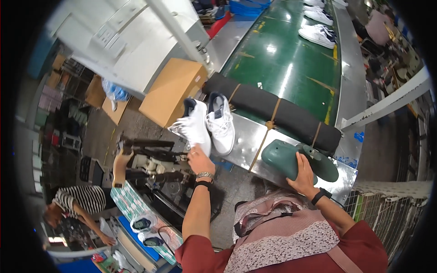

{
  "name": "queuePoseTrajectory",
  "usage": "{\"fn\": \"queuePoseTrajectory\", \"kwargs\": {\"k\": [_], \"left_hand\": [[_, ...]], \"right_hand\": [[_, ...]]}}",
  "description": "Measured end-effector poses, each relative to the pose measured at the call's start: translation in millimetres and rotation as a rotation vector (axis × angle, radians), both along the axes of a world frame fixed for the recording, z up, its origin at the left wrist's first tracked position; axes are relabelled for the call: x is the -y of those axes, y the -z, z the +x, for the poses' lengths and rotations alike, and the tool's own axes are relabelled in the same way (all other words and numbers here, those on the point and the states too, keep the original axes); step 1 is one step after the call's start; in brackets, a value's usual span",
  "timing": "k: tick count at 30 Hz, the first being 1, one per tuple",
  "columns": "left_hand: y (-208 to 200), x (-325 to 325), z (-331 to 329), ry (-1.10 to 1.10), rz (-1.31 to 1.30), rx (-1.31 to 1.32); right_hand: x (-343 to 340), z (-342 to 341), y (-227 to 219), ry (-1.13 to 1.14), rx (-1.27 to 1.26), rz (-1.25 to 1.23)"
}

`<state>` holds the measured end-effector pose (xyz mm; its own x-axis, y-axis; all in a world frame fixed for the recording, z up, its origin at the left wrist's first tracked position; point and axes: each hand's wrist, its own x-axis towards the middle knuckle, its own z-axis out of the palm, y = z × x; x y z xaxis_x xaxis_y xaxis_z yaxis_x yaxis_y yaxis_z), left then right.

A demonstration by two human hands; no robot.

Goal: Processing and inspecting shoes on a factory production line.

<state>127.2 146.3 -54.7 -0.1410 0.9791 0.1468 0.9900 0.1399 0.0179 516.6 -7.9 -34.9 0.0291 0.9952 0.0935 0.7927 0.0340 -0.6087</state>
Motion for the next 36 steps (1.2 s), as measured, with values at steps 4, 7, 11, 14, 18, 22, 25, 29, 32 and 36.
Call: {"fn": "queuePoseTrajectory", "kwargs": {"k": [4,7,11,14,18,22,25,29,32,36], "left_hand": [[27,-18,10,0.193,-0.254,0.217],[14,-47,2,0.065,0.015,0.283],[-20,-143,-1,0.287,0.178,0.197],[-27,-212,18,0.119,-0.175,0.166],[-1,-273,42,0.151,-0.565,-0.016],[15,-291,39,0.151,-0.594,0.014],[-4,-278,37,0.372,-0.558,0.113],[-50,-270,88,0.954,-0.404,0.165],[-80,-296,176,1.331,-0.299,0.122],[-102,-318,315,1.447,-0.151,0.180]], "right_hand": [[19,8,25,0.073,0.083,-0.035],[17,1,29,0.126,-0.054,-0.059],[10,1,21,0.333,0.039,-0.043],[6,8,2,0.399,0.080,0.011],[-8,8,-19,0.429,0.095,-0.052],[-35,-1,-20,0.413,0.252,-0.173],[-47,0,-18,0.493,0.258,-0.218],[-46,6,-13,0.421,0.273,-0.226],[-43,3,-7,0.350,0.427,-0.183],[-37,-1,7,0.393,0.401,-0.225]]}}
